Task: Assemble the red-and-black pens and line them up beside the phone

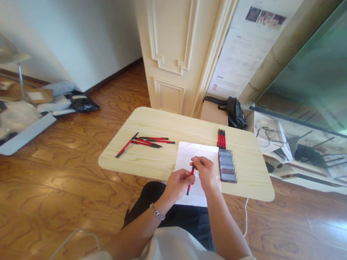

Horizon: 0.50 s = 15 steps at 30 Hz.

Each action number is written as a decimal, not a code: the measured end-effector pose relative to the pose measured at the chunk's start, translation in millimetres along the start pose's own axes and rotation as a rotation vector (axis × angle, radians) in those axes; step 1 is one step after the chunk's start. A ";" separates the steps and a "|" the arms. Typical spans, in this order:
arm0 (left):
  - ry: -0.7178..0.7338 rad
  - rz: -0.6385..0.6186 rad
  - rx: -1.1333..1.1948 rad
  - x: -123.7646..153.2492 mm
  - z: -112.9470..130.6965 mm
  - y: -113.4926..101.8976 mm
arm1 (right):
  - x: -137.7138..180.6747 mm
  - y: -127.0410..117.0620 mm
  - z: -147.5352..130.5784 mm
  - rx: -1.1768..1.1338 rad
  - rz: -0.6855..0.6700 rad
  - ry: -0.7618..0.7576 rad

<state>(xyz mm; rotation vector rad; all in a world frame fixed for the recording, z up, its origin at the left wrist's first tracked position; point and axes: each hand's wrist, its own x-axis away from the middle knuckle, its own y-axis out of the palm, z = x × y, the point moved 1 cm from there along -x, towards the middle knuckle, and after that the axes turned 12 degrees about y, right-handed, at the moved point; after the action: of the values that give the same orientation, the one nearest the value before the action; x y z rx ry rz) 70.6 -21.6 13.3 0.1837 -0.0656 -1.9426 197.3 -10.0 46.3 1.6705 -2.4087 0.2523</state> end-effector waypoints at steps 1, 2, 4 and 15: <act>0.010 0.001 -0.021 0.7 -1.2 0.2 | -0.4 1.1 1.7 0.015 0.014 -0.007; 0.015 0.002 -0.037 1.3 -2.3 0.3 | -0.6 1.9 3.0 0.032 0.026 -0.010; 0.017 0.000 -0.055 1.8 -3.9 0.0 | -0.8 2.8 4.2 0.061 0.041 -0.011; 0.049 0.127 0.236 -17.8 17.3 -5.0 | 14.8 -19.3 1.6 0.089 0.005 -0.032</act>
<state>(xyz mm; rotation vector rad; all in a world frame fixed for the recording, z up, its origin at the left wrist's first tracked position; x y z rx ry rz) 69.6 -4.0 31.5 0.3751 -0.2687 -1.7995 210.3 -30.5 49.1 1.7185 -2.4594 0.3400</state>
